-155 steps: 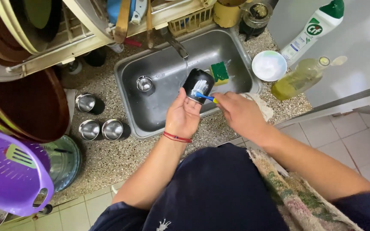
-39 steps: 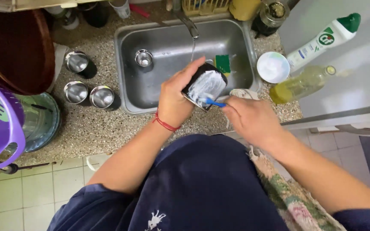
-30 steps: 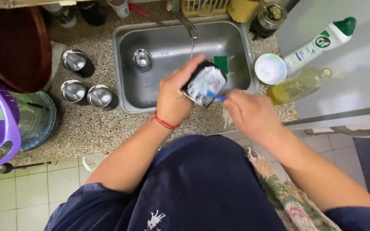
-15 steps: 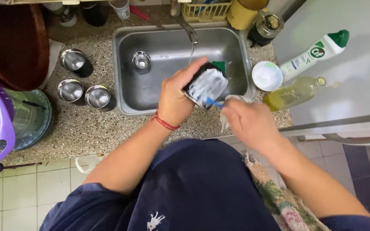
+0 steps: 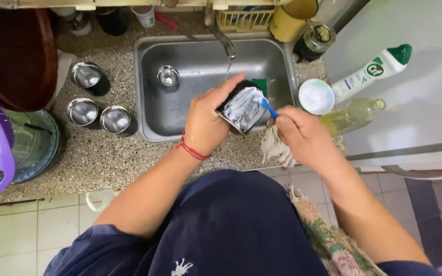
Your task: The person scrubs the inside and outside of a metal cup using a toothbrush and dish soap. They rinse the cup under running water from the faucet and place it on the counter. The person repeats this process for a second metal cup.
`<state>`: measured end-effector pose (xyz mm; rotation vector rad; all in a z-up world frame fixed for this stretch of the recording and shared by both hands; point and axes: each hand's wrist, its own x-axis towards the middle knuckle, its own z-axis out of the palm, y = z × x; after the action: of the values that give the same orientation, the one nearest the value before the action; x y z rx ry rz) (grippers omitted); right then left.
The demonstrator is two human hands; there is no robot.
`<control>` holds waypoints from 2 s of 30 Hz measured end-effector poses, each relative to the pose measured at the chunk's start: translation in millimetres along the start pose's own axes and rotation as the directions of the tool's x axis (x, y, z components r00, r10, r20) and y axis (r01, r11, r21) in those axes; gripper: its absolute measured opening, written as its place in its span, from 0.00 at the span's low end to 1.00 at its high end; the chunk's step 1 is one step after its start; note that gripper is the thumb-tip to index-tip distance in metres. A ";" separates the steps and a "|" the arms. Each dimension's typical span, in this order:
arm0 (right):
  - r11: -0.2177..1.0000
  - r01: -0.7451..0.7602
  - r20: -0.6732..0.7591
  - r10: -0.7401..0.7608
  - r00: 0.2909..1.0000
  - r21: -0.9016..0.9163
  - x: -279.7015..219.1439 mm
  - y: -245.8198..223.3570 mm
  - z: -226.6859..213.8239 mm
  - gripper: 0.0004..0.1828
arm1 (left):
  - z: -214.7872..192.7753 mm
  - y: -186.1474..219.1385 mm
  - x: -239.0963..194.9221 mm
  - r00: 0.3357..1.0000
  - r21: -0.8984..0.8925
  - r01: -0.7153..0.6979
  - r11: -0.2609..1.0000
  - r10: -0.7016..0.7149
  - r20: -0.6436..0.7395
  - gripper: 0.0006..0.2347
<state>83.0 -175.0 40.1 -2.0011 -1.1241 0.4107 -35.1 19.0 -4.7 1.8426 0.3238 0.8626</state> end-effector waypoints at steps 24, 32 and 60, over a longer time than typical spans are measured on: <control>0.926 -0.166 0.176 0.236 0.956 -0.339 -3.9 -45.1 -16.0 0.22 | -7.1 15.8 -0.9 0.983 0.322 -0.171 0.931 0.184 -0.009 0.19; 0.878 -0.064 0.036 0.092 0.995 -0.474 -6.3 -31.0 4.8 0.16 | -2.4 20.2 -4.1 0.983 0.344 -0.173 0.923 0.181 0.009 0.19; 0.944 0.105 -0.250 -0.188 0.950 -0.311 6.2 32.7 23.2 0.19 | 20.2 11.9 1.6 0.999 -0.050 0.008 0.999 -0.010 -0.046 0.21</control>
<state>91.2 -168.5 0.9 -2.1279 -1.1989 -0.1231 -22.0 0.7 2.2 1.7759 0.3366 0.9000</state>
